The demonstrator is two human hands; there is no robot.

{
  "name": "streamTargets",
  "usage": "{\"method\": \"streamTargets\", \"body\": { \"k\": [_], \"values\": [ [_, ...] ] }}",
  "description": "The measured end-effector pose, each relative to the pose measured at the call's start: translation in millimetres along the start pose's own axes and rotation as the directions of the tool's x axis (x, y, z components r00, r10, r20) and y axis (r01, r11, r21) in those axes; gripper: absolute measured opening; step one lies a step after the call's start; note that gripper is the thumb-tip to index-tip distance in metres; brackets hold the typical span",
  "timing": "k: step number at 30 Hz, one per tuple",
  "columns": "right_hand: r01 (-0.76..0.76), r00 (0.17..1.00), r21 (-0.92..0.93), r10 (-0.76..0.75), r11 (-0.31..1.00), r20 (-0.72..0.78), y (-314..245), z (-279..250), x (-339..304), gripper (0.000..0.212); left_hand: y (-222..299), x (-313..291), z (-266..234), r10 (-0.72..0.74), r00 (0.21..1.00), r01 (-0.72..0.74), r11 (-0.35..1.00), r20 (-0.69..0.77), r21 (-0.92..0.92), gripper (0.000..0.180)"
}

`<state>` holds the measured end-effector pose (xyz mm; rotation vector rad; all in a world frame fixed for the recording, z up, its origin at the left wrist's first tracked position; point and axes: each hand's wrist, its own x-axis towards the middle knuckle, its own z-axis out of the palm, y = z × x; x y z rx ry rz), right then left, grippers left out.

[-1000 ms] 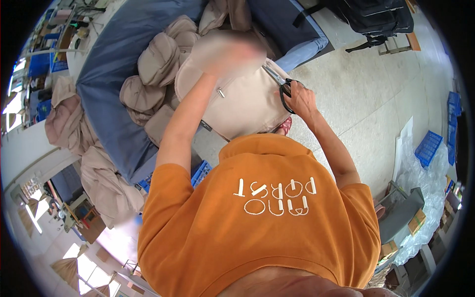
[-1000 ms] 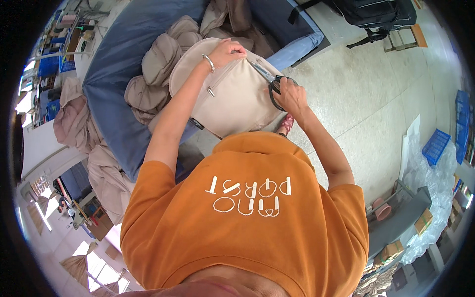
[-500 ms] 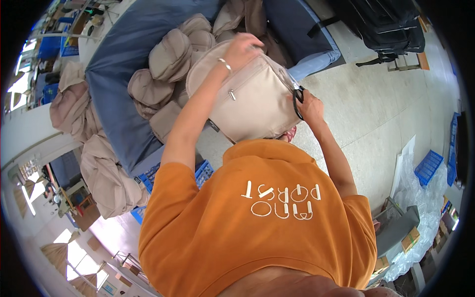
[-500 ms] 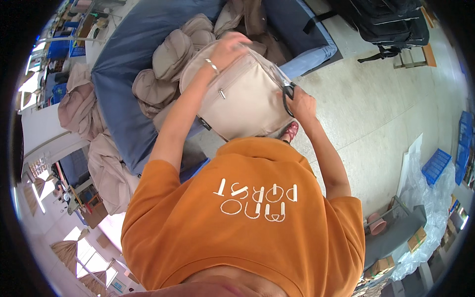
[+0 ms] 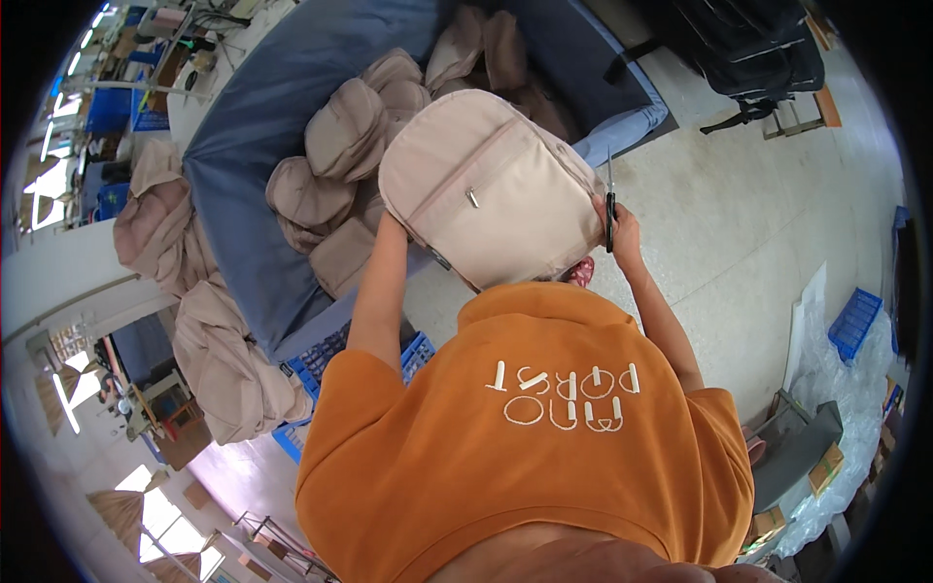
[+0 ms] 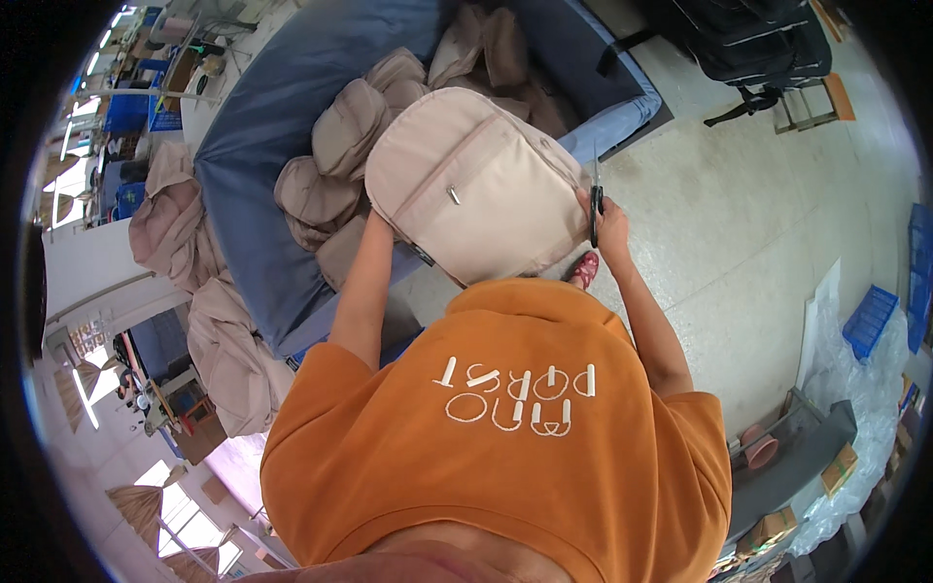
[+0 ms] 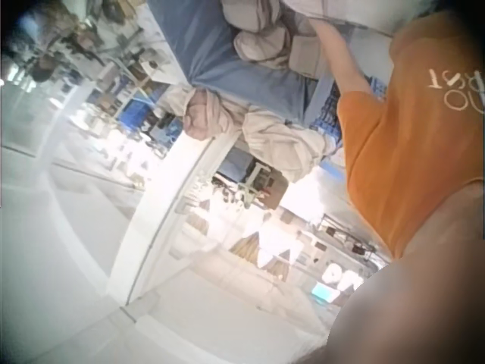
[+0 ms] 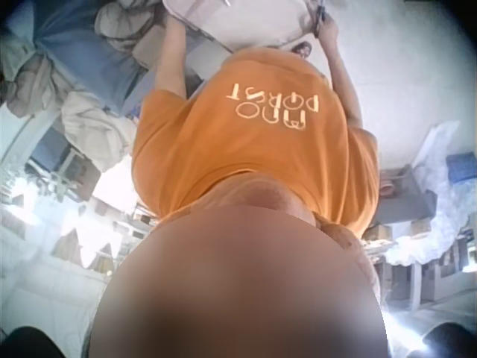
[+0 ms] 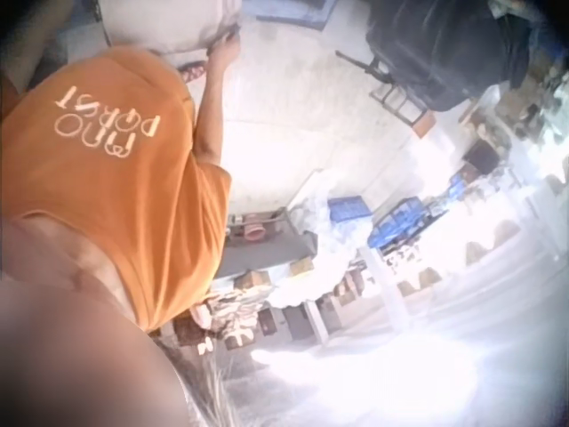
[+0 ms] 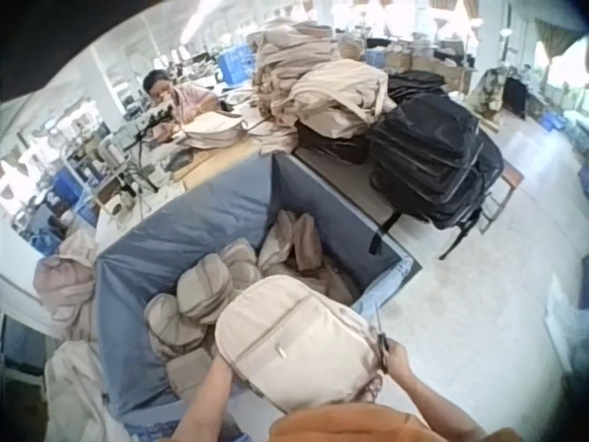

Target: The recorder uses scissors to trim loose threads from manufactured fabric bags in a factory.

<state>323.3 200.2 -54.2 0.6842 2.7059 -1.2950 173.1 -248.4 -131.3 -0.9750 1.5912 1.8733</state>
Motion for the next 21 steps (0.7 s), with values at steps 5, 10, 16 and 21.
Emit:
{"method": "streamTargets", "body": {
  "k": [5,10,16,21],
  "values": [
    [-0.255,0.966,0.352,0.223,0.901,0.128,-11,-16,-25,0.061,58,-61,19,0.264,0.964,-0.257,0.908,-0.024,-0.331,0.046],
    [-0.164,0.985,0.731,0.067,0.662,0.161,-32,-33,-34,0.054,154,-172,38,0.561,0.827,-0.470,0.658,-0.033,-0.588,0.044],
    [-0.191,0.978,0.828,0.171,0.528,0.117,-24,-60,-26,0.056,196,-310,96,0.916,0.275,-0.955,0.224,0.294,0.196,0.037],
    [-0.230,0.955,0.810,0.285,0.539,0.081,7,-82,-40,0.055,78,-284,162,0.477,0.256,-0.963,0.051,0.841,0.264,0.032]
  ]
}}
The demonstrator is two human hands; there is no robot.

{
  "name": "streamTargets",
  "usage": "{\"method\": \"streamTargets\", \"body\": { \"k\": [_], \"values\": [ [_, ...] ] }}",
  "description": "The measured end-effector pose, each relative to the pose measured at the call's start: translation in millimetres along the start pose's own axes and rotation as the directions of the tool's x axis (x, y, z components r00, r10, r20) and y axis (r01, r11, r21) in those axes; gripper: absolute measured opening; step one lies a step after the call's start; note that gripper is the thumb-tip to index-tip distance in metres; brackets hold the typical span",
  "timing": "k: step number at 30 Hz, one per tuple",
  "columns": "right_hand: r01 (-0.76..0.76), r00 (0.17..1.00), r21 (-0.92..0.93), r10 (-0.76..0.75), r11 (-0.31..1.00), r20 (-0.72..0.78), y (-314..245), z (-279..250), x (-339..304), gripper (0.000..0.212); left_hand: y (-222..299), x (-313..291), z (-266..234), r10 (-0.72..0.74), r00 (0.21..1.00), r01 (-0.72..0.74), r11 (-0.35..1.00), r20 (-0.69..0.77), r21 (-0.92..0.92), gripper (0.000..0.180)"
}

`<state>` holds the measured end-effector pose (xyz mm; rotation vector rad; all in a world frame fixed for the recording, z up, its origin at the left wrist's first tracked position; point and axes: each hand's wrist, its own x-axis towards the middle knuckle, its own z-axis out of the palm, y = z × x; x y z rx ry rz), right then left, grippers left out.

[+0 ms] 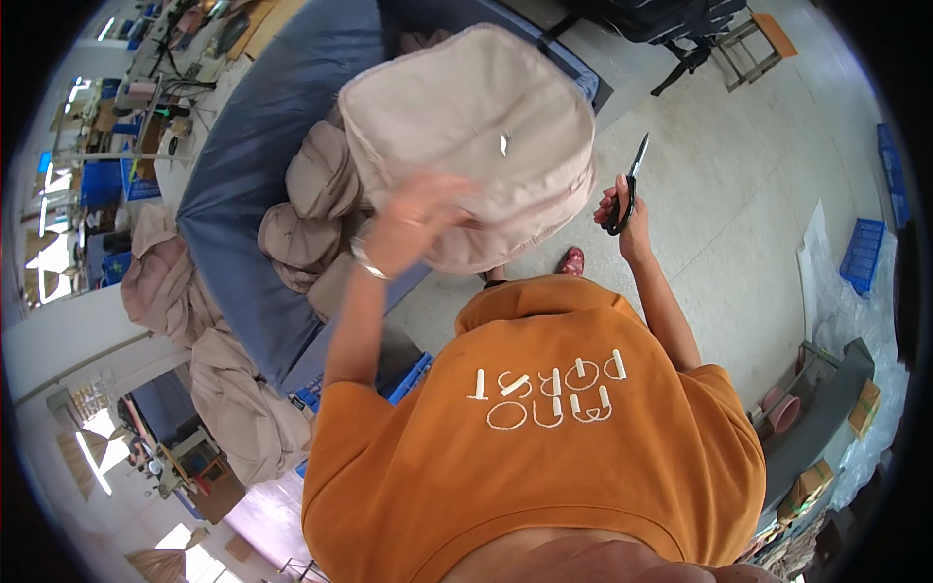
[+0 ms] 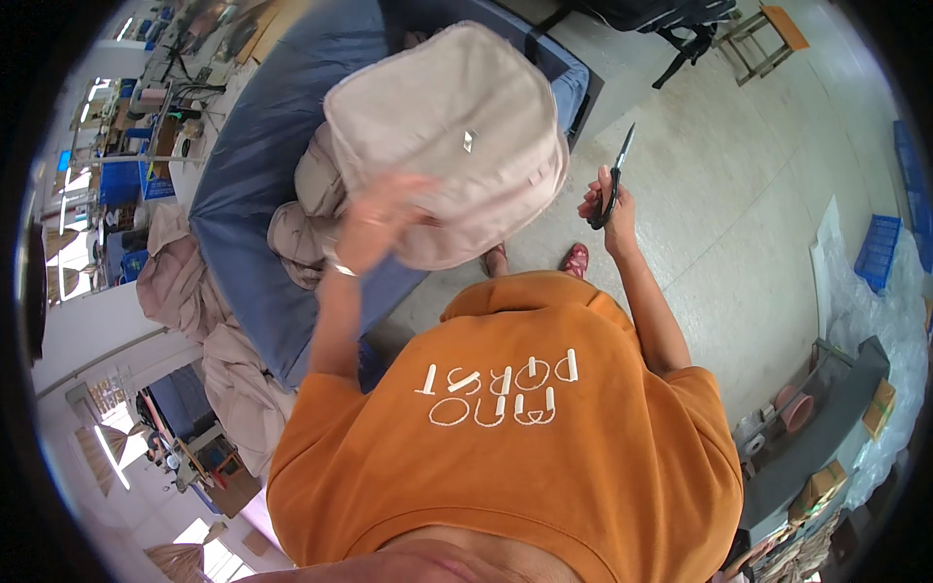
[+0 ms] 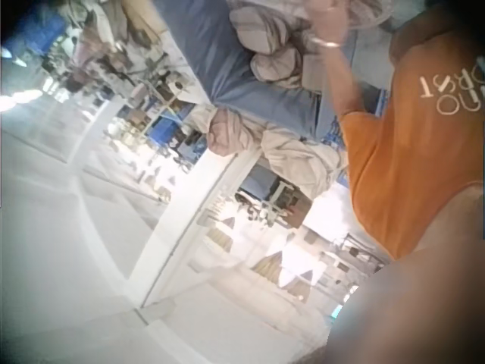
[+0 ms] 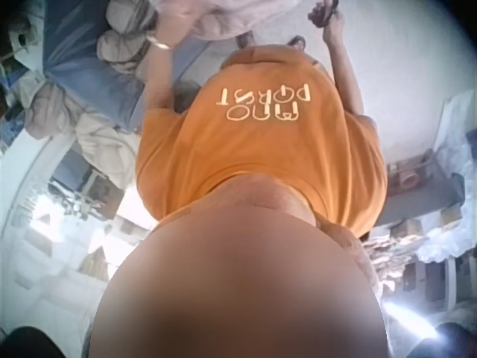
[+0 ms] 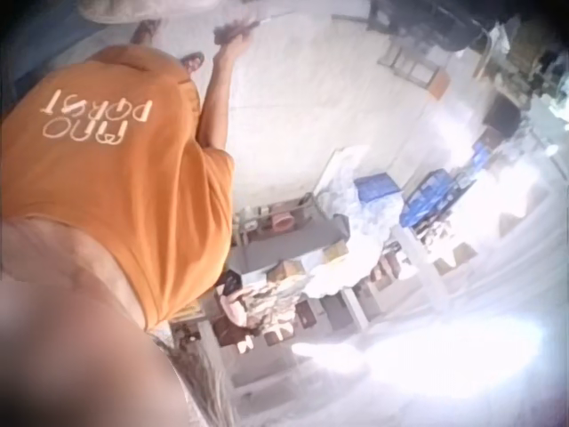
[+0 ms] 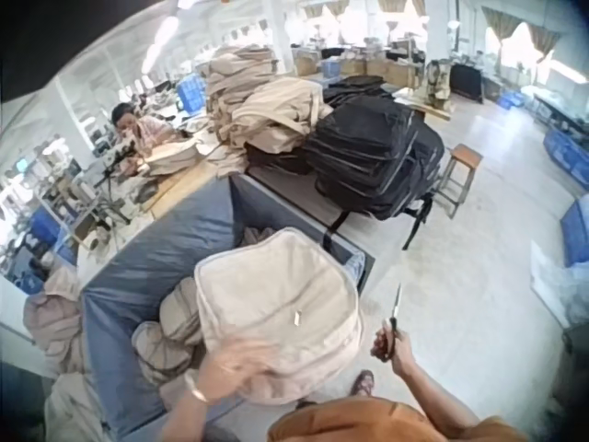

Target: The recorder uses scissors to trim loose threads from manufactured fabric bags in a factory.

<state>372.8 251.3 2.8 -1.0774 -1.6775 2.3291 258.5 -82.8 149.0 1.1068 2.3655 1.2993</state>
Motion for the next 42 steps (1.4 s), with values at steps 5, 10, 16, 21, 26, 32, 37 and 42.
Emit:
{"method": "streamTargets", "body": {
  "k": [5,10,16,21,26,32,37,42],
  "values": [
    [0.012,0.999,-0.041,-0.010,0.999,0.037,6,-18,-12,0.050,-51,-58,127,-0.110,0.994,0.105,0.962,0.005,0.253,0.035],
    [0.081,0.986,-0.121,-0.062,0.989,0.156,10,8,-15,0.039,-64,-91,154,-0.087,0.979,0.137,0.950,-0.183,0.282,0.036],
    [0.244,0.968,-0.483,-0.179,0.841,0.176,15,31,-14,0.034,-59,-101,149,-0.093,0.987,0.128,0.947,-0.130,0.295,0.035],
    [0.271,0.963,-0.619,-0.204,0.737,0.178,15,35,-14,0.047,-70,-105,143,-0.120,0.992,0.126,0.948,-0.037,0.292,0.033],
    [0.300,0.940,-0.880,-0.273,0.368,0.206,5,45,-3,0.071,-80,-106,146,-0.081,0.996,0.087,0.952,-0.030,0.294,0.034],
    [0.295,0.928,-0.946,-0.274,0.132,0.251,-5,61,15,0.082,-88,-110,153,-0.087,0.995,0.097,0.963,-0.051,0.251,0.037],
    [0.343,0.907,-0.938,-0.273,0.038,0.320,-12,66,27,0.082,-87,-111,155,-0.088,0.994,0.100,0.964,-0.059,0.245,0.038],
    [0.428,0.860,-0.902,-0.328,0.049,0.391,-1,63,28,0.072,-82,-110,154,-0.101,0.993,0.111,0.968,-0.057,0.227,0.039]
  ]
}}
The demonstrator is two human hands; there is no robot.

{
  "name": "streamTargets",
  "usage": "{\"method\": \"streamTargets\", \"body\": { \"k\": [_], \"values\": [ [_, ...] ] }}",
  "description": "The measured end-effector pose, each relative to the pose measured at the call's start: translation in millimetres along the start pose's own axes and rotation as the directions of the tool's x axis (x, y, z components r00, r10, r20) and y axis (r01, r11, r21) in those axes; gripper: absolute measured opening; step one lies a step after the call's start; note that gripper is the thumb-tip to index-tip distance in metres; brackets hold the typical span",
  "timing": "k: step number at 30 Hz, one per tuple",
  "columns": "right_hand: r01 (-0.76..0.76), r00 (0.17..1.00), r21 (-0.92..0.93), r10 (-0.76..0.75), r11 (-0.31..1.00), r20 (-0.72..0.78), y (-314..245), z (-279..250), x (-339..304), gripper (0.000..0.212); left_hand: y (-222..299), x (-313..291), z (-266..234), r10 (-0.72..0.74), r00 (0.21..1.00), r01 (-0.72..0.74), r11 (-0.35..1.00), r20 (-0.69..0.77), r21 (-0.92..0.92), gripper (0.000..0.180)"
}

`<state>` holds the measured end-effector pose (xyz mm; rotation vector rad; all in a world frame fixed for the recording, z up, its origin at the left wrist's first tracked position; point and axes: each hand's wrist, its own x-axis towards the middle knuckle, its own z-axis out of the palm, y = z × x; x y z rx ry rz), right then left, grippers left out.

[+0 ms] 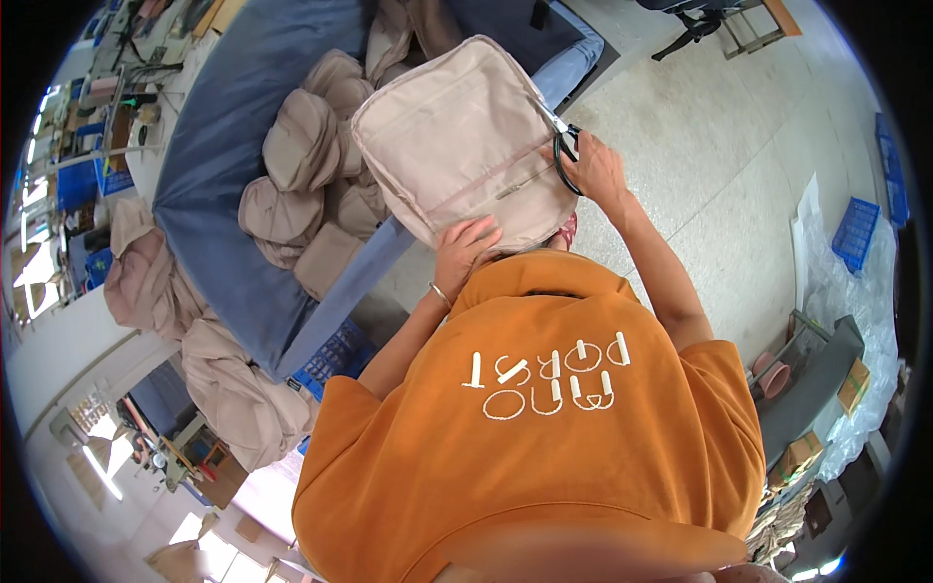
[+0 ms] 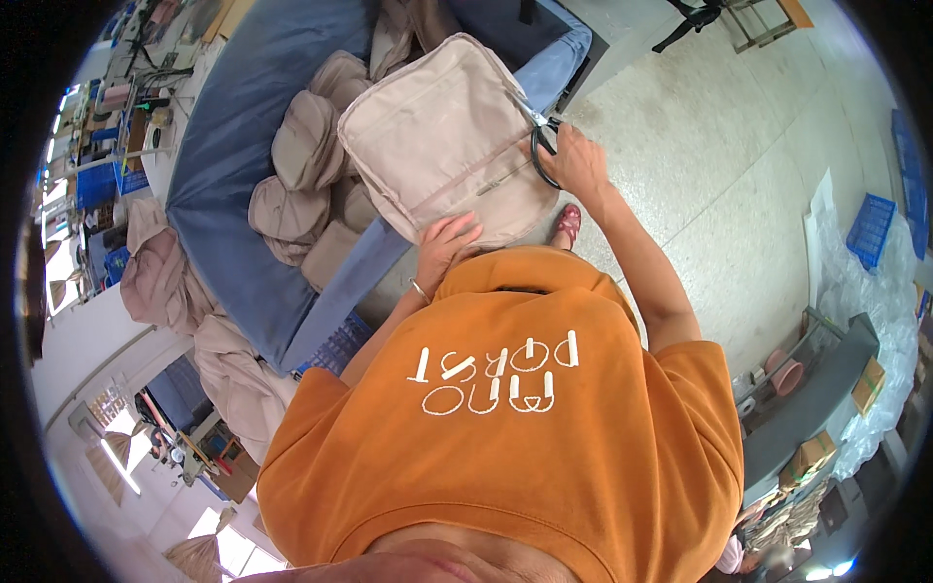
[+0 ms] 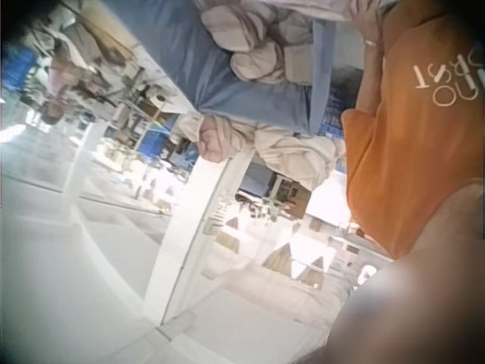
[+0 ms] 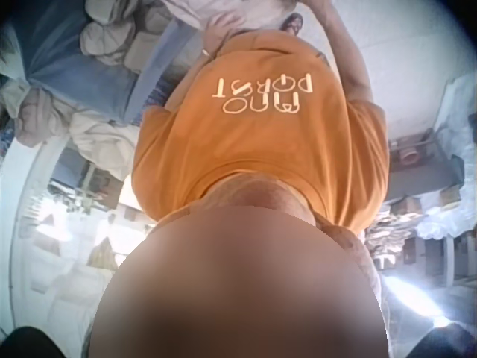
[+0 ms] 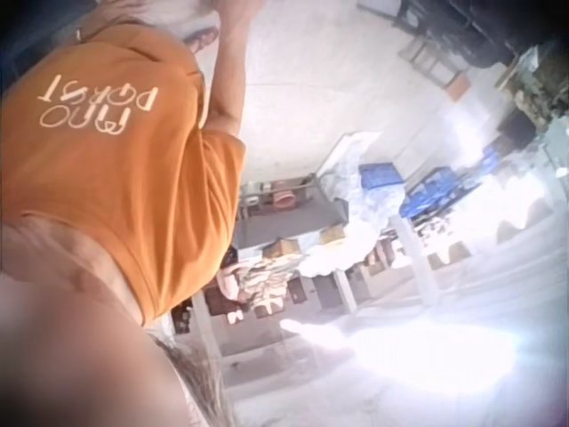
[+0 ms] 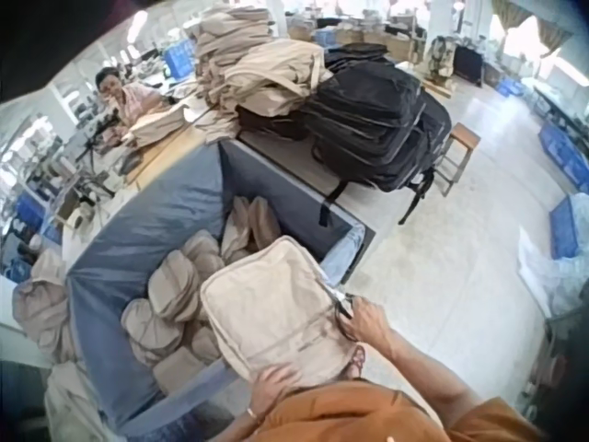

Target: The recorder uses scissors to trim loose threads from manufactured fabric bags in a factory.

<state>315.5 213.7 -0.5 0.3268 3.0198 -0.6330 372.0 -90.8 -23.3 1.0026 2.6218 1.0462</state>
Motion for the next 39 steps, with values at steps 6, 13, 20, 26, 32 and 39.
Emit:
{"method": "streamTargets", "body": {
  "k": [6,13,20,26,32,39],
  "values": [
    [-0.048,0.999,0.053,0.047,0.997,0.013,2,12,-4,0.068,2,-1,0,-0.015,1.000,0.015,1.000,0.010,-0.009,0.041],
    [-0.018,1.000,0.027,0.019,0.999,-0.020,-2,9,-1,0.071,0,-2,0,-0.006,1.000,0.006,1.000,0.006,-0.021,0.043],
    [-0.021,1.000,-0.097,0.022,0.995,0.009,-14,-3,17,0.073,0,-4,3,-0.024,1.000,0.024,0.999,-0.008,-0.049,0.042],
    [-0.153,0.976,-0.062,0.161,0.986,0.144,-20,3,16,0.073,-3,-6,7,-0.040,0.999,0.039,0.997,-0.015,-0.068,0.039],
    [-0.085,0.996,-0.030,0.086,0.996,0.032,-15,9,22,0.072,-3,-7,6,-0.038,0.999,0.036,0.997,-0.026,-0.070,0.040],
    [-0.072,0.996,0.025,0.071,0.997,0.045,-17,13,47,0.073,-4,-15,6,-0.051,0.999,0.051,0.997,-0.006,-0.066,0.038]
  ]
}}
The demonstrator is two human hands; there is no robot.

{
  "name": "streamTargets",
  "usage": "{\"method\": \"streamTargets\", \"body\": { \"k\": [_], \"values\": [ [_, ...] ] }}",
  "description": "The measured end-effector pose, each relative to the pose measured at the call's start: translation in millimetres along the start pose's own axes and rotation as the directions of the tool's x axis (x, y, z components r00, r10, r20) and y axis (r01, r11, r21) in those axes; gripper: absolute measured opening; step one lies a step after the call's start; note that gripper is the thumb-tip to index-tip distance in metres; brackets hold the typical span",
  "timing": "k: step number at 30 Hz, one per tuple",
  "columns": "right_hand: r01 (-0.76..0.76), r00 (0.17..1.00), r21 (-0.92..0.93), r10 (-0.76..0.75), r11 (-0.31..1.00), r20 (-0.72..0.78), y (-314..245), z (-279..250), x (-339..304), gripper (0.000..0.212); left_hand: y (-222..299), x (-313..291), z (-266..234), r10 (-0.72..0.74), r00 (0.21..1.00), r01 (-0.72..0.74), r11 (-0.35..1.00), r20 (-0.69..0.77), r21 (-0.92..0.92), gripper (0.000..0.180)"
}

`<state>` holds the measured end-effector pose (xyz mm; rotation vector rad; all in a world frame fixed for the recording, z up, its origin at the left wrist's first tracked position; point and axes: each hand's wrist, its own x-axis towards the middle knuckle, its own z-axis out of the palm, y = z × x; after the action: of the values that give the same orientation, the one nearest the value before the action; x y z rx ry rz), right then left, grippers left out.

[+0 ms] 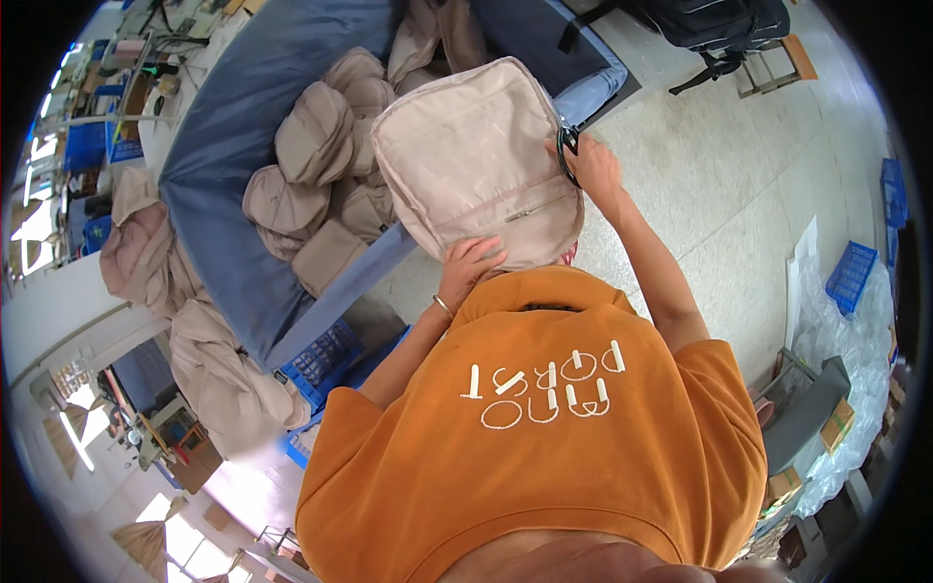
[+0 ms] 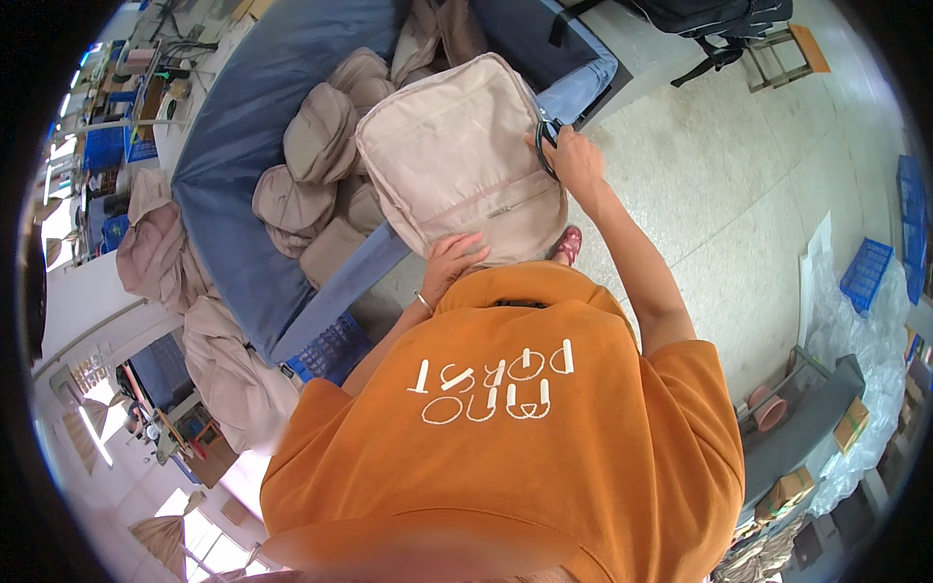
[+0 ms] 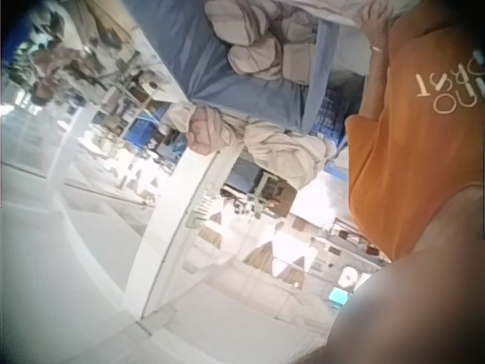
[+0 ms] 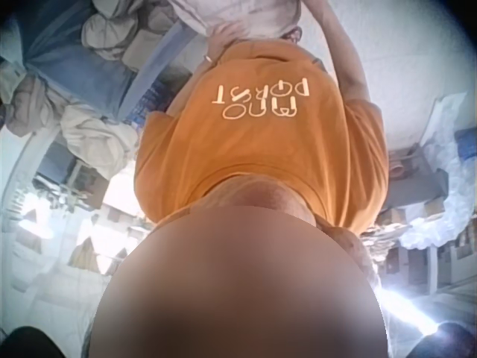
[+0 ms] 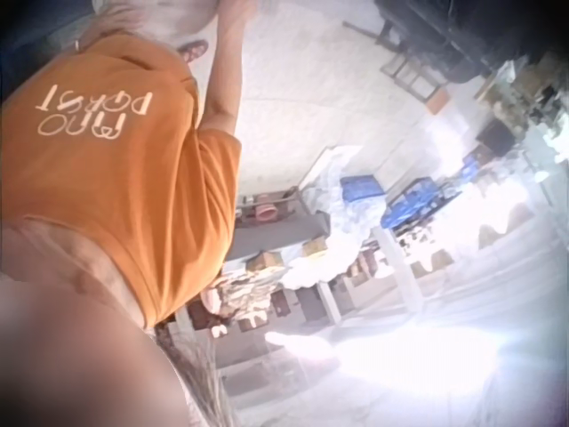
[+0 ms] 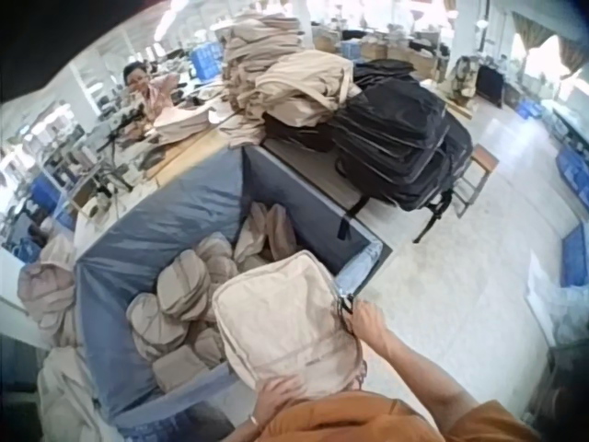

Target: The recorder uses scissors to trim loose threads from manufactured fabric bags in a factory.

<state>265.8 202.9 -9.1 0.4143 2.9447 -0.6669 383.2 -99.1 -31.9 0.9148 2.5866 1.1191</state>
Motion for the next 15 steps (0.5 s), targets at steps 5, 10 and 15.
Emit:
{"method": "streamTargets", "body": {
  "k": [5,10,15],
  "values": [
    [0.003,0.997,0.129,0.007,0.992,-0.076,-7,13,10,0.060,-2,-5,-2,-0.003,1.000,0.002,1.000,0.021,0.027,0.039],
    [0.061,0.998,0.416,-0.048,0.907,-0.040,-1,21,10,0.041,14,-29,-13,-0.114,0.950,0.208,0.924,-0.290,0.319,0.049],
    [-0.119,0.993,0.641,0.104,0.758,0.061,-5,46,2,0.028,25,-43,-3,-0.474,0.584,0.494,0.852,-0.658,-0.176,0.059]
  ]
}}
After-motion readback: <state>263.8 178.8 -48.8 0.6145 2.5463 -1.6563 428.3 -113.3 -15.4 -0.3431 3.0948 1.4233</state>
